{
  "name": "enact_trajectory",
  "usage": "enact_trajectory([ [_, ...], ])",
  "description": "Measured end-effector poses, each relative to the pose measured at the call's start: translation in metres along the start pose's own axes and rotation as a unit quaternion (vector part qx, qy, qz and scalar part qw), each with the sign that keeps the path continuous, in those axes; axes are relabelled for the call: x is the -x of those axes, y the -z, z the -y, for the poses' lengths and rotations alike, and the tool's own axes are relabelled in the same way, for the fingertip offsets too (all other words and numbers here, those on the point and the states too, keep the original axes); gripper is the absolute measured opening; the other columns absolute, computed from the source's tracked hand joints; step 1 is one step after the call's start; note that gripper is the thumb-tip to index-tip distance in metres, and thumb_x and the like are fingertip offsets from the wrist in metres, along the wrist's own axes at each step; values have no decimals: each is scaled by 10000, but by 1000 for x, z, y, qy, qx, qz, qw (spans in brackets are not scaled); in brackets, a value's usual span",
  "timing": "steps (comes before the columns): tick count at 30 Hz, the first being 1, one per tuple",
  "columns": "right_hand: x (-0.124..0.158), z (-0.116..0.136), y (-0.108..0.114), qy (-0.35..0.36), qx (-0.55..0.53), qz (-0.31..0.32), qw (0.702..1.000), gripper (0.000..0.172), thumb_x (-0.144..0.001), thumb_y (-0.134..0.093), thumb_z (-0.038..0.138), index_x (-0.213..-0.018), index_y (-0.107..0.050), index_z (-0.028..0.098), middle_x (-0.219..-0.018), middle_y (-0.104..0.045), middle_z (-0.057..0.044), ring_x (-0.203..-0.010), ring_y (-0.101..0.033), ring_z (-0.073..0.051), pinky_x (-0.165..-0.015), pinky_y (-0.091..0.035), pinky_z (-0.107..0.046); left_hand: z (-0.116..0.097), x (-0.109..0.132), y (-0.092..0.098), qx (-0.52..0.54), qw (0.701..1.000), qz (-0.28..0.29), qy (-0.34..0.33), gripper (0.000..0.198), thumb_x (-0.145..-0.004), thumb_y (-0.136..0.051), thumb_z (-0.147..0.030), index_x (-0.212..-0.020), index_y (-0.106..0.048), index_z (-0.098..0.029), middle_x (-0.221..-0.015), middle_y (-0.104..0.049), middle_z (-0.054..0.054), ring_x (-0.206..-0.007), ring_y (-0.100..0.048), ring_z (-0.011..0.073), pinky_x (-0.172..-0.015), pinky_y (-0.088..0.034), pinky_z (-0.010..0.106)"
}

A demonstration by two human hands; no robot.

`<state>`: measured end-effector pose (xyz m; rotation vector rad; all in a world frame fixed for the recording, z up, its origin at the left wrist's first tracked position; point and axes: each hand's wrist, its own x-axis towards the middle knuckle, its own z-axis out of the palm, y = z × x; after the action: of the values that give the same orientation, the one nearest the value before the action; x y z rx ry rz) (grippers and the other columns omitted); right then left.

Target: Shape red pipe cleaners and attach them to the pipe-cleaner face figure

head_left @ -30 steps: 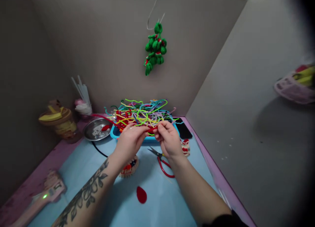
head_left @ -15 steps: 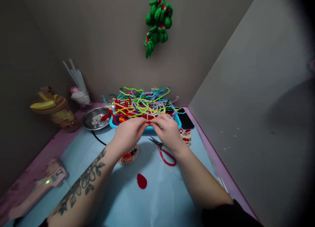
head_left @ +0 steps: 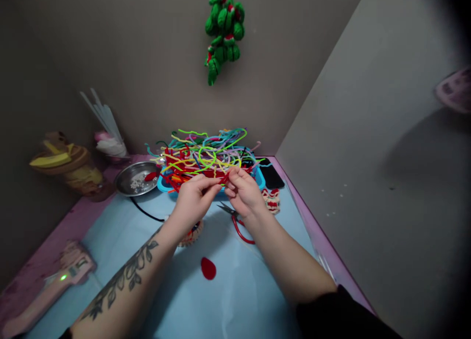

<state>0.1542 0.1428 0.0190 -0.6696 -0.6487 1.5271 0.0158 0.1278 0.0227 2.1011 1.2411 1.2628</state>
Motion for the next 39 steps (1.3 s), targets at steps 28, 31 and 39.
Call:
enact_trajectory([
  [28, 6, -3, -2, 120, 178, -6, 977, 179, -644, -748, 320, -708, -653, 183, -612, -546, 43, -512, -381, -71, -464, -272, -215, -9, -3, 7, 1, 1000, -1, 9, 186, -848, -571, -271, -863, -722, -165, -840, -734, 49, -761, -651, 168, -691, -490, 257],
  [31, 5, -2, -1, 77, 139, 0, 987, 219, -597, -778, 331, -660, -631, 181, -574, -513, 54, -476, -355, -61, -437, -248, -209, -11, -4, 8, 31, 998, -28, 41, 185, -839, -581, -279, -876, -721, -164, -845, -740, 52, -757, -661, 175, -673, -504, 261],
  [39, 3, -2, 1, -13, 14, 7, 1000, 269, -508, -829, 233, -635, -598, 182, -591, -524, 49, -513, -397, -64, -435, -292, -180, -18, 2, 7, 35, 997, -60, 21, 136, -824, -620, -242, -849, -734, -171, -773, -721, 36, -690, -638, 152, -636, -495, 250],
])
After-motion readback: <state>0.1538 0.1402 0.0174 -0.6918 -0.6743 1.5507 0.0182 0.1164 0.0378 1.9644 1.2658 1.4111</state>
